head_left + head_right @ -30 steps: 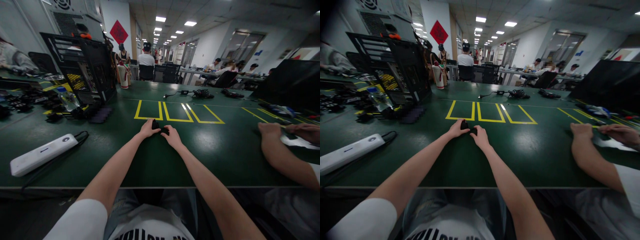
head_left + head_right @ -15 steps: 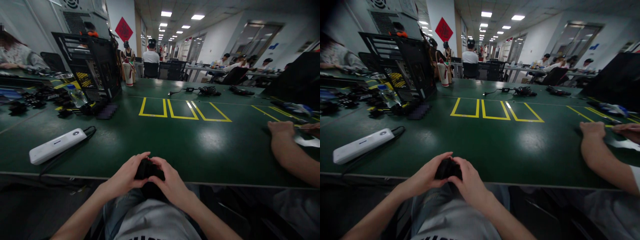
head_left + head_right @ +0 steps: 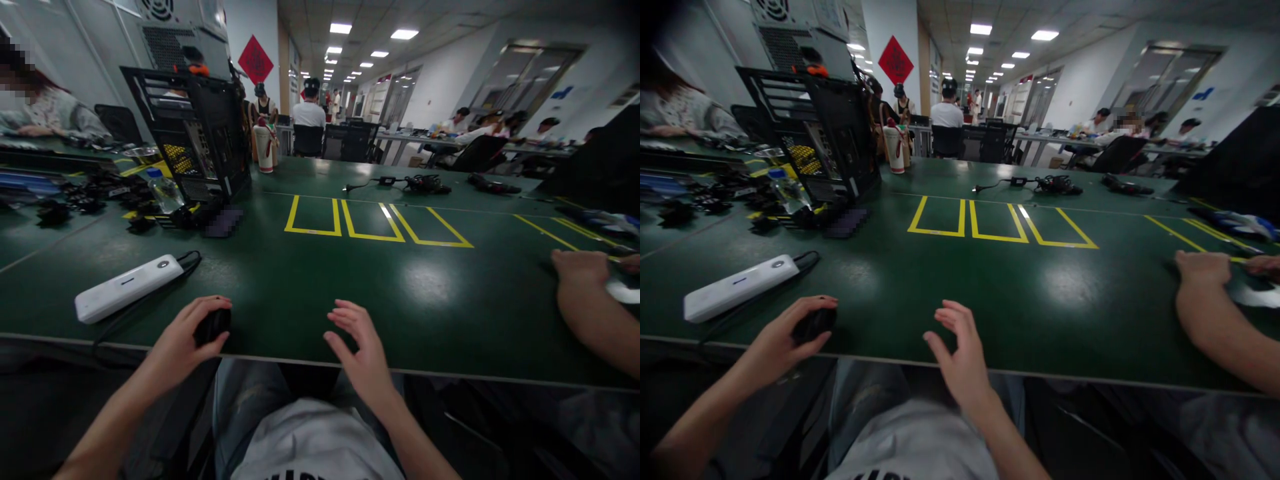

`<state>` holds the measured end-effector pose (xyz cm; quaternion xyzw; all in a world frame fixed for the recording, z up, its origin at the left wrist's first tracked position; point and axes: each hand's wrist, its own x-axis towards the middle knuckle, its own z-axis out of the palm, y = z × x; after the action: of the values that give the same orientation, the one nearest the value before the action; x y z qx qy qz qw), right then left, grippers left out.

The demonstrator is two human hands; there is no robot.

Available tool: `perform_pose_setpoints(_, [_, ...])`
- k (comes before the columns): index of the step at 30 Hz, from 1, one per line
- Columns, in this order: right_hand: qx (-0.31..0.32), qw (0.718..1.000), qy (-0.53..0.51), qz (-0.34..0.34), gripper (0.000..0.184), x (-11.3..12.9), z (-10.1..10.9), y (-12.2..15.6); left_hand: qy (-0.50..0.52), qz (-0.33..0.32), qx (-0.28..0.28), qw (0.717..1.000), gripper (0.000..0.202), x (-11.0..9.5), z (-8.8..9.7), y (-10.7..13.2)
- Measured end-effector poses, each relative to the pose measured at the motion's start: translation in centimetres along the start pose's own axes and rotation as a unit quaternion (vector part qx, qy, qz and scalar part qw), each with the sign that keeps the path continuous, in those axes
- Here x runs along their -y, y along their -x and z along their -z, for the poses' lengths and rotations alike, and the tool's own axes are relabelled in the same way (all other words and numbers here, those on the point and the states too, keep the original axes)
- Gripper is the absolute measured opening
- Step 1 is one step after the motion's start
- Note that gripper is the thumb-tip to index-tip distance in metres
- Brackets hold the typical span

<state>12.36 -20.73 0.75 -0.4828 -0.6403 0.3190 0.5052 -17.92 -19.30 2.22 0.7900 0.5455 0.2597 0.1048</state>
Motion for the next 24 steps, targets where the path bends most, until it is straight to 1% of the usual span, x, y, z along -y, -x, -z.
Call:
perform_pose_setpoints(2, [-0.091,0.994,0.063,-0.003,0.019,-1.9,3.7,-0.5,-0.042,0.048,-0.010,0.998,0.036,3.2,1.4,0.1])
perform_pose_setpoints(4, [-0.171,0.979,0.109,-0.020,0.019,-3.8,6.9,-0.8,-0.094,0.090,-0.010,0.991,0.038,6.0,2.4,0.2])
perform_pose_setpoints(5, [-0.200,0.971,0.124,-0.032,0.021,-4.6,8.0,-0.9,-0.112,0.098,-0.012,0.989,0.038,7.0,2.7,0.2])
perform_pose_setpoints(7, [-0.219,0.967,0.113,-0.065,0.025,-5.6,9.3,-0.8,-0.152,0.114,-0.018,0.982,0.034,8.0,3.1,0.2])
perform_pose_setpoints(9, [-0.210,0.968,0.120,-0.066,0.026,-5.9,9.5,-0.7,-0.199,0.123,-0.013,0.972,0.031,7.8,3.3,0.2])
perform_pose_setpoints(12, [-0.185,0.966,0.177,-0.023,0.022,-5.4,8.7,-0.5,-0.236,0.143,0.010,0.961,0.031,6.7,3.6,0.2])
perform_pose_setpoints(15, [-0.175,0.961,0.212,-0.003,0.019,-4.8,8.3,-0.5,-0.224,0.176,0.024,0.958,0.032,6.2,3.8,0.2])
perform_pose_setpoints(19, [-0.172,0.959,0.227,0.003,0.016,-4.7,8.4,-0.4,-0.202,0.194,0.036,0.959,0.034,6.6,4.2,0.0])
perform_pose_setpoints(21, [-0.166,0.958,0.234,0.008,0.015,-4.7,8.5,-0.4,-0.191,0.192,0.043,0.962,0.034,6.9,4.4,-0.1])
perform_pose_setpoints(24, [-0.162,0.957,0.240,0.014,0.014,-4.8,8.5,-0.4,-0.176,0.166,0.043,0.969,0.037,7.1,4.6,-0.3])
